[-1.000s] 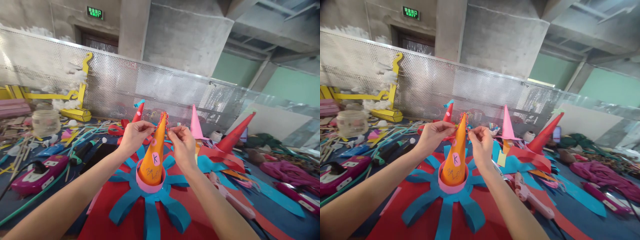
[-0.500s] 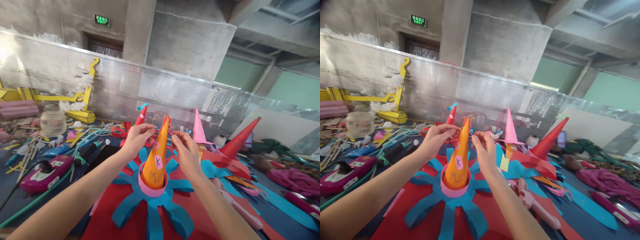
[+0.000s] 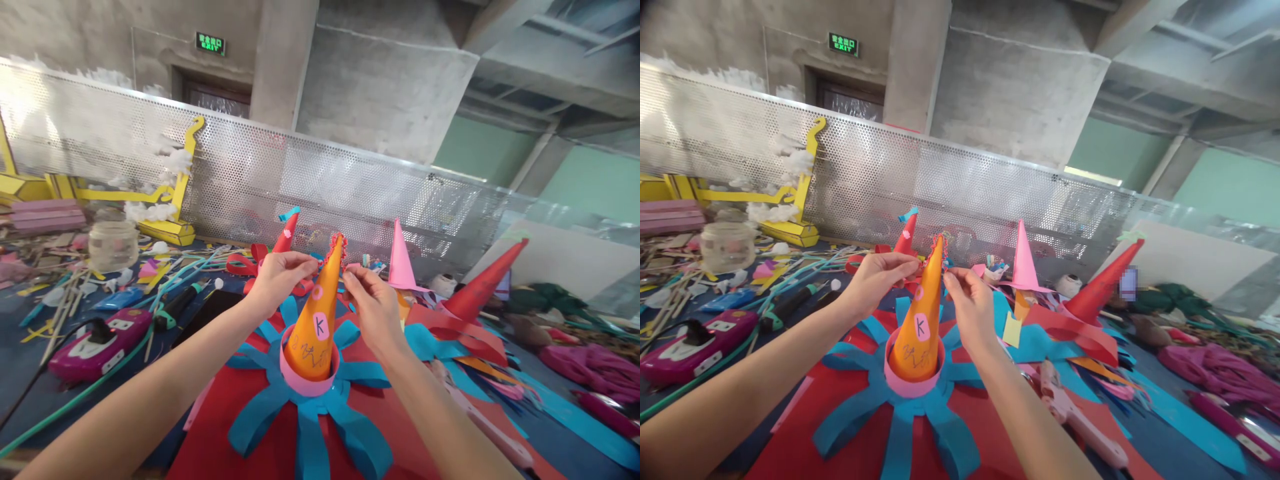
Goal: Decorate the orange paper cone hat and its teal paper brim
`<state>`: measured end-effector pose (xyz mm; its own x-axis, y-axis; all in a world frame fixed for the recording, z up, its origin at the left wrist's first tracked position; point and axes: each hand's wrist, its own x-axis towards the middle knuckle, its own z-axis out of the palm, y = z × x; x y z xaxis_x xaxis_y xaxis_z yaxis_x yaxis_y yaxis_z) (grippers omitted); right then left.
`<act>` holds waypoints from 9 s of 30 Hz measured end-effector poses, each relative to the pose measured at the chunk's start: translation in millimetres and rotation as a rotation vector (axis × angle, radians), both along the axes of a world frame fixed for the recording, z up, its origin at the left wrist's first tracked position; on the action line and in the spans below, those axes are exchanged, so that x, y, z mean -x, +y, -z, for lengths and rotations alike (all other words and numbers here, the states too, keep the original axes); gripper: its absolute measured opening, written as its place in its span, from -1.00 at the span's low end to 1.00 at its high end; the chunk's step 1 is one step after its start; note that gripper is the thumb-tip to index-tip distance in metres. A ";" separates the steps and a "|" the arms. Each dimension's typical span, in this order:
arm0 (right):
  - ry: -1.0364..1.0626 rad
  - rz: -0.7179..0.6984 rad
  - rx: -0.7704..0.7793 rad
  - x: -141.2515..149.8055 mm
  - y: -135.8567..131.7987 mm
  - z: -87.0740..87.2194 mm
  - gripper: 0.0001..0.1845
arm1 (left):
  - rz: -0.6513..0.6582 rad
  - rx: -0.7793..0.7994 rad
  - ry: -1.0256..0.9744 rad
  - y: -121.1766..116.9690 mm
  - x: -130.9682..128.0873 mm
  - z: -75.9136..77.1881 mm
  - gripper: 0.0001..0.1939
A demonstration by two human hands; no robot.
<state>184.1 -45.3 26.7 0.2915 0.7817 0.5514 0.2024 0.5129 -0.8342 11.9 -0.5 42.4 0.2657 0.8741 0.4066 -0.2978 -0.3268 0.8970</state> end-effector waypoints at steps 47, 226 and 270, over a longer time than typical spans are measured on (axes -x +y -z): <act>0.049 0.095 -0.011 -8.5 -16.1 3.1 -0.74 | -0.080 0.009 -0.113 4.1 2.0 3.5 -0.87; -0.774 0.226 -0.490 12.2 -33.2 -22.8 -0.89 | -0.377 -0.800 0.206 -42.1 -2.1 -3.1 -0.87; -0.658 0.221 -0.322 14.5 -34.9 -17.4 -0.96 | -0.512 -0.662 0.378 -56.2 -15.0 -12.1 -0.84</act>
<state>169.6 -80.1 44.1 -0.0452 0.5145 0.8563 0.7318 0.6006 -0.3222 26.9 -56.6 54.5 0.1272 0.5414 0.8311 0.3005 -0.8195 0.4879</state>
